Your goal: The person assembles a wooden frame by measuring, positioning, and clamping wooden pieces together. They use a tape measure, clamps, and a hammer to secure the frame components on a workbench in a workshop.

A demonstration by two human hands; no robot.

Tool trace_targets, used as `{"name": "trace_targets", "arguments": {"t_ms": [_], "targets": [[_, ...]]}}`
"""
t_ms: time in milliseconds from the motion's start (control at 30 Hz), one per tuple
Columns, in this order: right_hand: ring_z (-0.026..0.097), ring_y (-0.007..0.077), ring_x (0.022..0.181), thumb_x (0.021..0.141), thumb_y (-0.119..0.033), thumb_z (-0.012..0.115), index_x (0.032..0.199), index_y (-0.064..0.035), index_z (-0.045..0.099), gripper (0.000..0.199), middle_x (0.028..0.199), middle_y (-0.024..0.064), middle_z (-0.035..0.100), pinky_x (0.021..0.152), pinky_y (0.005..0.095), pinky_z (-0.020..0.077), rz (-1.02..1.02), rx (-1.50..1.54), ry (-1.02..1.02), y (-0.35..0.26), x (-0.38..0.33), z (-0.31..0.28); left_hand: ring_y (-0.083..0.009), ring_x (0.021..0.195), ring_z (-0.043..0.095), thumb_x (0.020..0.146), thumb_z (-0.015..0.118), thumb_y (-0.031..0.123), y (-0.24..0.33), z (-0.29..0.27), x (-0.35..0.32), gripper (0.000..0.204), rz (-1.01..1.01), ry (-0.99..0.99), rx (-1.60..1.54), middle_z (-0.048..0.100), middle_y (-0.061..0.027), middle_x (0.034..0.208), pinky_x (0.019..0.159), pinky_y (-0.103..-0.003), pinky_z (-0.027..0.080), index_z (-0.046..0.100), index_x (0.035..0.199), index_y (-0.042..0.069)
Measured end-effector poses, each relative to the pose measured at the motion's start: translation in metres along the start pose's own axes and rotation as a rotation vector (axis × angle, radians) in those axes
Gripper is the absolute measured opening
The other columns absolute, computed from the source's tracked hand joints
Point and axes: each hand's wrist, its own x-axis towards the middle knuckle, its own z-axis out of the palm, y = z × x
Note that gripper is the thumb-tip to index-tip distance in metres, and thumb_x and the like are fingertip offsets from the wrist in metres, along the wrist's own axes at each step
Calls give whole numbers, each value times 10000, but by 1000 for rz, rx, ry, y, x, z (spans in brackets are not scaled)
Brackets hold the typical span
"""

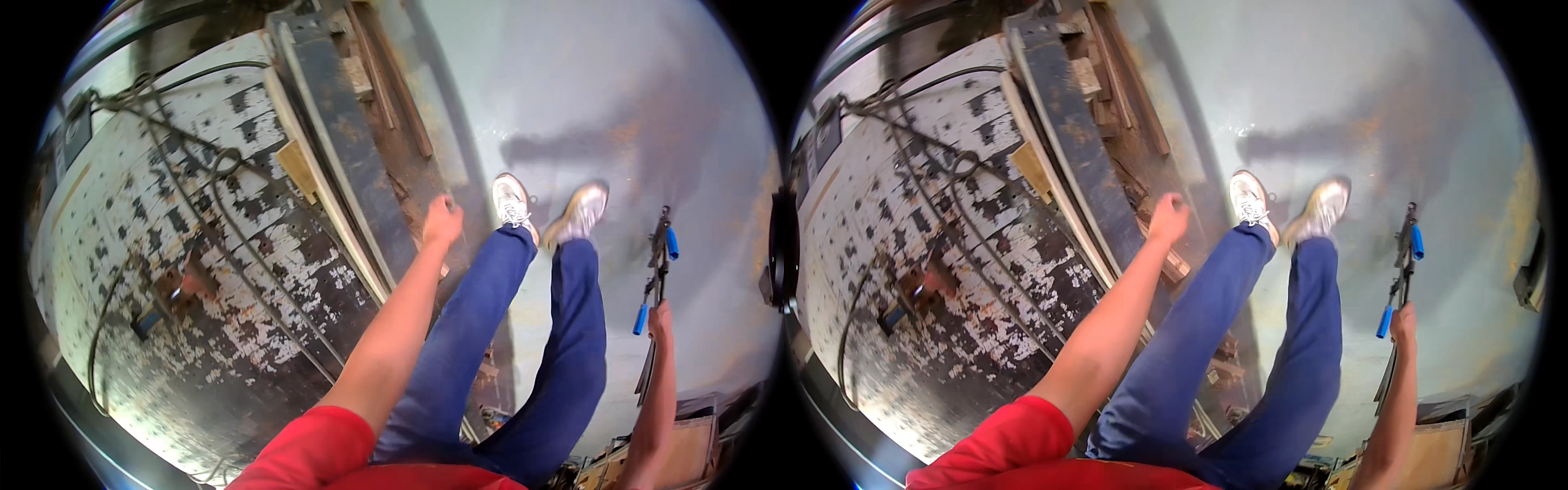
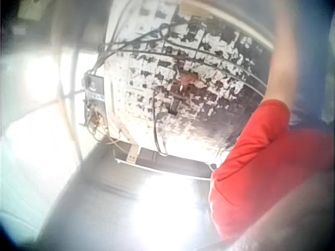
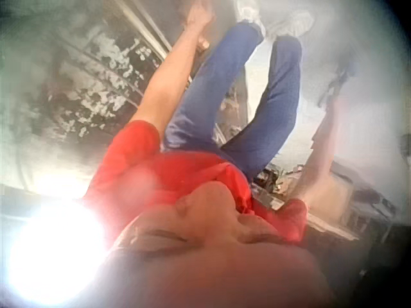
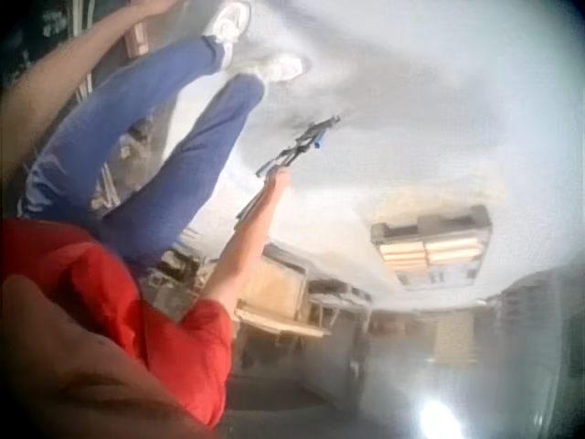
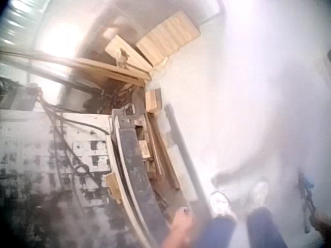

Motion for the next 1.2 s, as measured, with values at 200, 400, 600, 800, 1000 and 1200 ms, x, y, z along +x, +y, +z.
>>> {"name": "trace_targets", "arguments": {"t_ms": [200, 400, 600, 800, 1000, 1200], "targets": [[594, 456, 956, 989, -89, 457, 1241, 62, 475, 294, 1044, 284, 611, 879, 503, 483, -96, -84, -46, -12, -13, 39, -422, 1319, 513, 960, 567, 266, 2, 25, 196, 618, -580, 251, 80, 417, -219, 1532, 1069, -502, 460, 348, 1522, 131], [574, 428, 1194, 1035, -107, 474, 1522, 69, 302, 545, 1336, 335, 550, 1025, 434, 442, -149, -382, 78, 153, -9, 39, -413, 1408, 428, 1026, 476, 313, -77, 6, 355, 679, -581, 509, -117, 319, -183, 1621, 1125, -495, 423, 174, 1625, 212], [605, 395, 877, 1015, -195, 532, 1448, 23, 428, 495, 1064, 290, 639, 772, 435, 496, -139, -409, -143, 73, -7, -44, -370, 1366, 475, 1035, 450, 359, -152, -57, 437, 599, -441, 676, -458, 408, -170, 1562, 1109, -484, 435, 266, 1589, 229], [705, 391, 835, 986, -429, 591, 1443, -142, 500, 547, 1021, 234, 734, 682, 504, 542, -82, -320, -207, -20, -8, -83, -310, 1205, 577, 971, 579, 220, -124, -26, 417, 421, -526, 841, -829, 517, -155, 1435, 983, -447, 487, 449, 1364, 138], [578, 440, 739, 1066, -324, 405, 1371, 1, 500, 456, 844, 266, 630, 658, 515, 449, -91, -308, -117, 83, 20, -63, -268, 1228, 587, 927, 649, 199, -39, 69, 261, 488, -725, 326, -1020, 528, -147, 1421, 1012, -436, 549, 510, 1340, -22], [562, 490, 769, 1082, -221, 346, 1359, 22, 476, 391, 866, 310, 621, 683, 549, 427, -112, -273, -77, 73, 23, -27, -333, 1138, 578, 928, 603, 264, 75, 37, 91, 467, -641, -106, -1796, 532, -134, 1205, 1119, -651, 391, 478, 1314, 34]]}}
